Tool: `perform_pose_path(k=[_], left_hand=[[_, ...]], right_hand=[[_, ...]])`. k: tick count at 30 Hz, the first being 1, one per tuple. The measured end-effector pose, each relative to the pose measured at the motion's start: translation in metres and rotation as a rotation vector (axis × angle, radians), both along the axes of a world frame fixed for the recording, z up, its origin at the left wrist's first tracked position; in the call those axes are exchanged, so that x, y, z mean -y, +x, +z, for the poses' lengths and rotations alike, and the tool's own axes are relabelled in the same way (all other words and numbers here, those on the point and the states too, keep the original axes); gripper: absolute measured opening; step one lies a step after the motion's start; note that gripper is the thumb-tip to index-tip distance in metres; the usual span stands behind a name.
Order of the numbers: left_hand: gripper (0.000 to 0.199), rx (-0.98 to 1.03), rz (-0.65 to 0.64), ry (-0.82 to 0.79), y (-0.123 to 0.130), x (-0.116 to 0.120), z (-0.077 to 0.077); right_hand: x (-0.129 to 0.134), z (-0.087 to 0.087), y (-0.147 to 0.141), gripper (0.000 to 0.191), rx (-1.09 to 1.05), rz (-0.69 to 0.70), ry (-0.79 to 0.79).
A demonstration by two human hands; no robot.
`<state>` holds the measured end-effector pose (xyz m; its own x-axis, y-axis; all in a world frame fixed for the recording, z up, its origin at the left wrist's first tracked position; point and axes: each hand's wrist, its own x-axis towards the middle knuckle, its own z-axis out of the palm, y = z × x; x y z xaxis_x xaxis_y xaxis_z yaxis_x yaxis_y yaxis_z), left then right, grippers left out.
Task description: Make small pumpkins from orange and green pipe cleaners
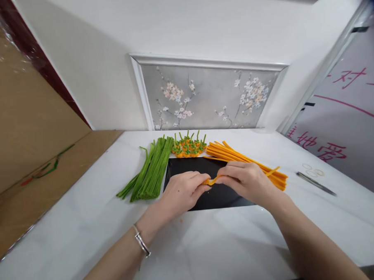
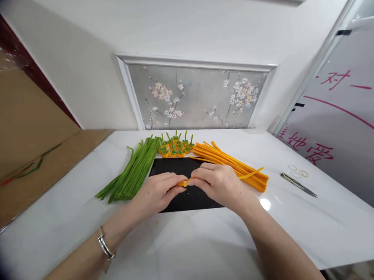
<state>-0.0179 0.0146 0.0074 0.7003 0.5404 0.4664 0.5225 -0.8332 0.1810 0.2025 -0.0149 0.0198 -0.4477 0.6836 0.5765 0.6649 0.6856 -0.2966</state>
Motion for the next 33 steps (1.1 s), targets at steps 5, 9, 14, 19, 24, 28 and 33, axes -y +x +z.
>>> perform_pose_path(k=[5, 9, 14, 19, 24, 28, 33], left_hand=[[0.019, 0.041, -0.008, 0.106, 0.002, 0.0, -0.001], [0.016, 0.05, 0.054, 0.088, 0.003, 0.001, -0.002], [0.022, 0.11, 0.047, -0.025, 0.005, 0.005, -0.002], [0.025, 0.139, 0.005, -0.022, 0.006, 0.007, -0.003], [0.025, 0.202, -0.041, 0.014, 0.005, 0.006, -0.004], [0.019, 0.219, -0.055, 0.105, 0.003, 0.003, -0.003], [0.014, 0.193, -0.006, 0.149, 0.001, 0.0, -0.001]], right_hand=[[-0.003, 0.001, 0.001, 0.021, -0.057, 0.023, -0.056], [-0.005, 0.004, 0.001, 0.017, -0.134, 0.021, -0.15], [-0.014, 0.002, 0.006, 0.022, -0.203, 0.016, -0.379], [-0.023, -0.005, 0.008, 0.032, -0.186, 0.075, -0.517], [-0.024, -0.01, 0.008, 0.044, -0.161, 0.144, -0.581], [-0.019, -0.012, 0.006, 0.042, -0.098, 0.217, -0.68], [-0.009, -0.006, -0.008, 0.025, 0.063, 0.142, -0.633]])
